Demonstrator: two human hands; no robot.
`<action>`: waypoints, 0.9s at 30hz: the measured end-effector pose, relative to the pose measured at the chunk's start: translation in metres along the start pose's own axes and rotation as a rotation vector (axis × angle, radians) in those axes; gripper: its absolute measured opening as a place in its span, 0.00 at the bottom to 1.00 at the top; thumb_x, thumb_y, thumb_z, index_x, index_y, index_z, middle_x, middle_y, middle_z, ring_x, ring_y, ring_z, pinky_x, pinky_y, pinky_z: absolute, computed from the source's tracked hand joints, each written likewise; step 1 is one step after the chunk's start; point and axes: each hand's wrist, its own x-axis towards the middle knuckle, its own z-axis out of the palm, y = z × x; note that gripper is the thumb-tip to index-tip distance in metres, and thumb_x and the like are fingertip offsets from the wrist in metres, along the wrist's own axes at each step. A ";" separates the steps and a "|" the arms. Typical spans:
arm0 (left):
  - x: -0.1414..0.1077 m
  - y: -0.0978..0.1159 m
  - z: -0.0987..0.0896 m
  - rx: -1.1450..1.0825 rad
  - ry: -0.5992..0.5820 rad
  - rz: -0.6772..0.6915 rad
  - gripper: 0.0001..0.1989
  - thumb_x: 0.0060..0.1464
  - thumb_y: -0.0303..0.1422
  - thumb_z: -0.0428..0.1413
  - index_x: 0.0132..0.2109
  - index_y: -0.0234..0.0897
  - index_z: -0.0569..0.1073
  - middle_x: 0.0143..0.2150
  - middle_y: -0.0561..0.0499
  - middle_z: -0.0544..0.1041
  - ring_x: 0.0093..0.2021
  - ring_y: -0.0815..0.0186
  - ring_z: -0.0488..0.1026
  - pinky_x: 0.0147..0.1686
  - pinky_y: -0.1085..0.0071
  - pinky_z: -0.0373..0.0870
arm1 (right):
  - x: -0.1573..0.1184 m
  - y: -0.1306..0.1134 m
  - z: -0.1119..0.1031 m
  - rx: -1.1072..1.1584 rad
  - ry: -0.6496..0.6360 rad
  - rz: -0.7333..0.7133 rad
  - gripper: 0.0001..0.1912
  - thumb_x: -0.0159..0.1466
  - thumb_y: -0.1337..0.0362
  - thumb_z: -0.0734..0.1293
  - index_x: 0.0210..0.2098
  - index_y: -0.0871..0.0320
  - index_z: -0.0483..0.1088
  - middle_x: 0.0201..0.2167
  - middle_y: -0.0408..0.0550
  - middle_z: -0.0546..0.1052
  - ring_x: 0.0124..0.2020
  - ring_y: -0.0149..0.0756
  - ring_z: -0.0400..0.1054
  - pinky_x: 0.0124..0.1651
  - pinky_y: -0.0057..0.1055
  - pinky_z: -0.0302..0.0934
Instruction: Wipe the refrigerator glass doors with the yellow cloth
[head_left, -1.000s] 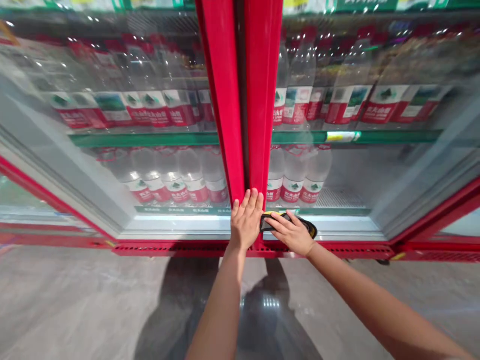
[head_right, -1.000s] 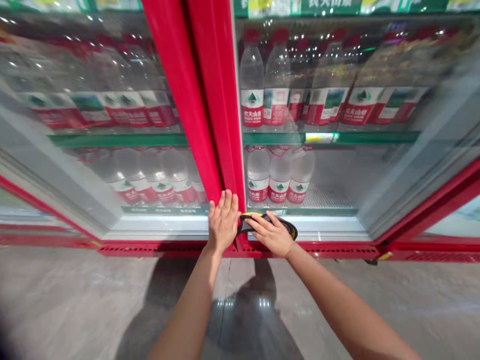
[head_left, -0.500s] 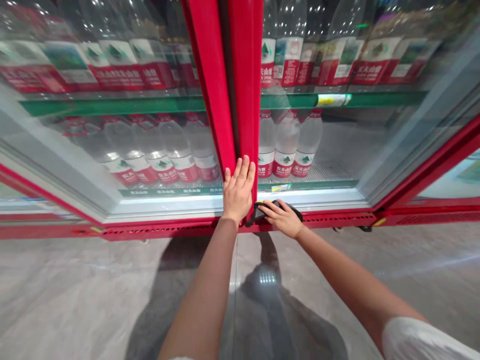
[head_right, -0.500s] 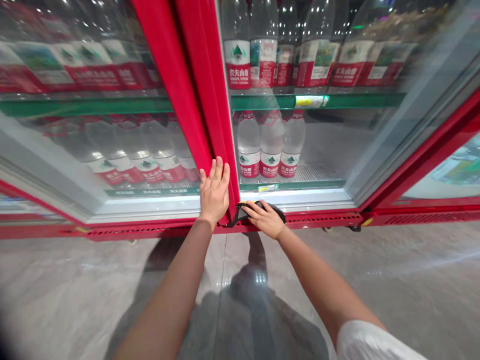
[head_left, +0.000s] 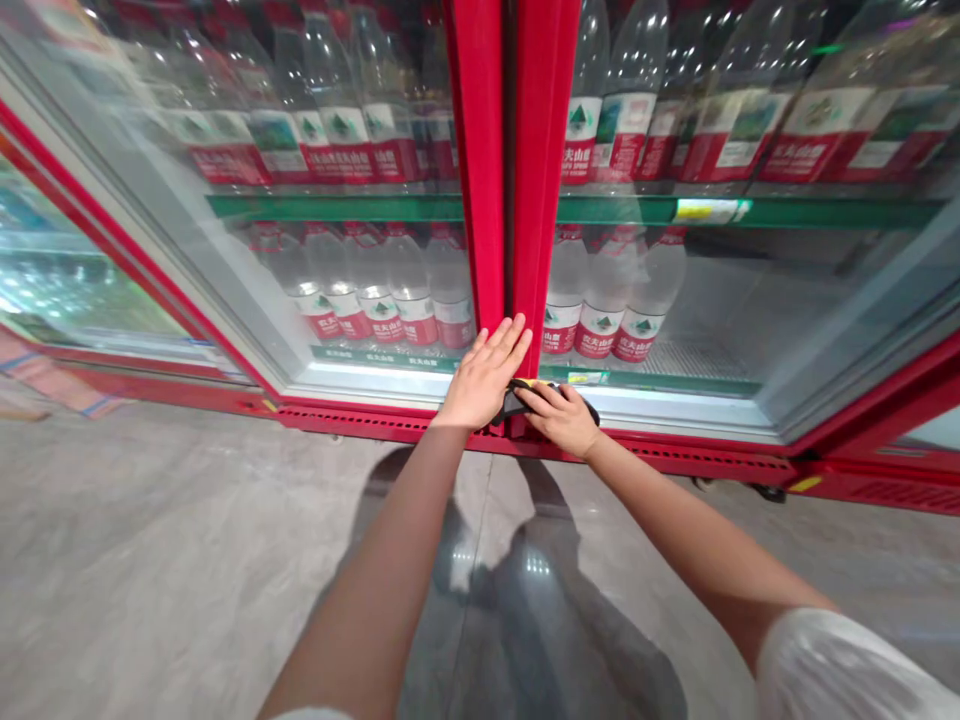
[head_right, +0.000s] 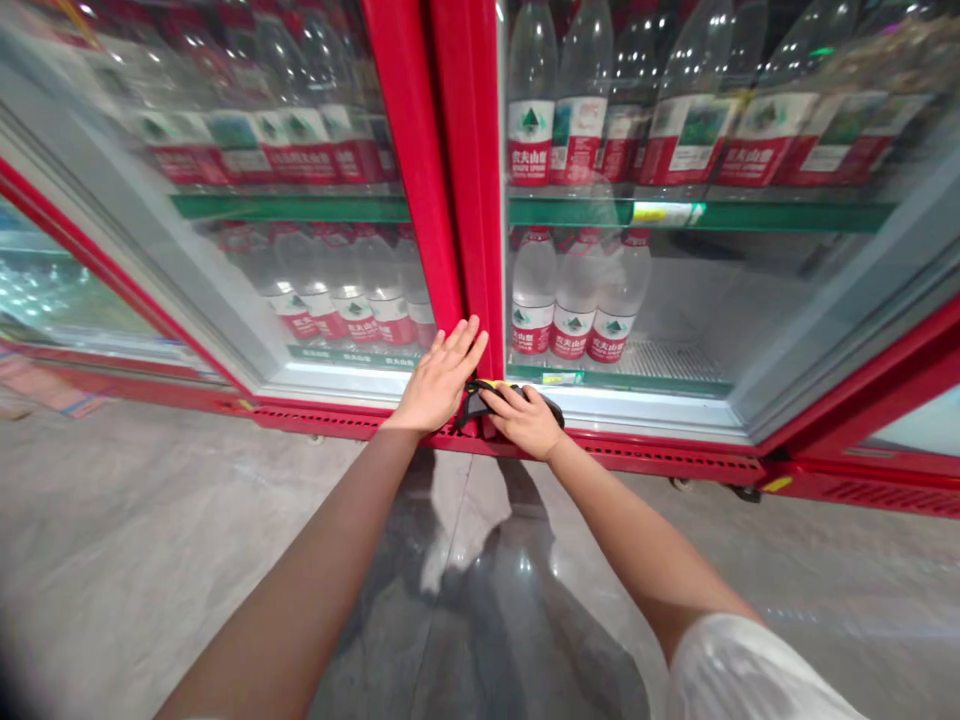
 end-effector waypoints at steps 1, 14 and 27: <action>-0.001 0.001 0.001 -0.005 -0.004 0.000 0.43 0.57 0.15 0.43 0.77 0.38 0.43 0.78 0.41 0.47 0.78 0.58 0.41 0.74 0.48 0.49 | 0.000 -0.003 0.005 -0.015 -0.014 -0.027 0.11 0.71 0.65 0.65 0.41 0.53 0.82 0.64 0.45 0.75 0.60 0.44 0.66 0.50 0.40 0.59; -0.001 0.003 0.029 0.016 0.022 -0.056 0.45 0.58 0.15 0.43 0.77 0.39 0.34 0.79 0.40 0.45 0.78 0.57 0.42 0.75 0.44 0.43 | -0.004 -0.017 0.025 -0.001 -0.106 0.011 0.13 0.72 0.65 0.63 0.43 0.52 0.82 0.65 0.43 0.73 0.56 0.46 0.65 0.44 0.41 0.57; -0.006 -0.003 0.024 -0.001 0.124 0.020 0.40 0.60 0.16 0.43 0.77 0.36 0.44 0.77 0.37 0.51 0.78 0.57 0.44 0.73 0.46 0.50 | -0.045 -0.005 -0.004 0.069 -0.245 -0.101 0.09 0.70 0.63 0.68 0.37 0.52 0.82 0.58 0.44 0.79 0.57 0.45 0.67 0.45 0.40 0.59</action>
